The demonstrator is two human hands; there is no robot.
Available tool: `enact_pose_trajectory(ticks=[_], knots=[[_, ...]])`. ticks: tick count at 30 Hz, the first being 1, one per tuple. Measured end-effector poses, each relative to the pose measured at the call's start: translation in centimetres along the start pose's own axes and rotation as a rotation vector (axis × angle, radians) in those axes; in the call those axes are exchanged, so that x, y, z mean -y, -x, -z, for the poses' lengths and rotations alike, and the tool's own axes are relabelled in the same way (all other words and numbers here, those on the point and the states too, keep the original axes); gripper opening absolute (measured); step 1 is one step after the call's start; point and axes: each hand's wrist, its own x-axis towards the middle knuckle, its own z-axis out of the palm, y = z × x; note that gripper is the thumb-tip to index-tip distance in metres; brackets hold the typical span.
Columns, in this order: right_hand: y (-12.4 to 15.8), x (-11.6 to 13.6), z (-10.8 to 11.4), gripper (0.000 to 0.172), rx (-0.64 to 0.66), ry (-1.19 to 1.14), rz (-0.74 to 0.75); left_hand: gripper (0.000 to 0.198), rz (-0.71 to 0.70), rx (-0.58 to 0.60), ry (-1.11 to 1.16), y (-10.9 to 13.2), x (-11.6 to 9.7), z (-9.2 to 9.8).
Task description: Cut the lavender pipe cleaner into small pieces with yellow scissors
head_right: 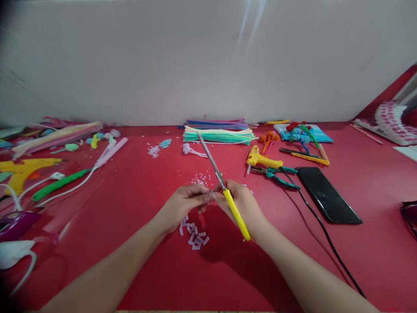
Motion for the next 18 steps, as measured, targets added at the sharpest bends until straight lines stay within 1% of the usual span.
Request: enact_pose_trajectory(ticks=[3, 6, 10, 13, 16, 18], knots=[[0.1, 0.3, 0.1, 0.019, -0.002, -0.015, -0.009, 0.012, 0.034, 0.014, -0.028, 0.0, 0.2, -0.1], [0.1, 0.3, 0.0, 0.017, -0.014, 0.054, -0.03, 0.01, 0.037, -0.02, -0.083, -0.1, 0.4, -0.2], [0.0, 0.0, -0.1, 0.012, -0.01, 0.193, -0.006, 0.006, -0.055, -0.087, -0.215, 0.0, 0.6, -0.3], [-0.1, -0.4, -0.2, 0.011, 0.011, 0.221, 0.018, 0.004, -0.117, -0.101, -0.27, 0.0, 0.6, -0.4], [-0.1, -0.6, -0.2, 0.015, -0.008, 0.27, 0.03, 0.005, -0.135, -0.135, -0.241, 0.1, 0.5, -0.4], [-0.1, -0.6, 0.0, 0.021, -0.042, 0.375, 0.033, 0.006, -0.121, -0.187, -0.169, 0.1, 0.3, -0.2]])
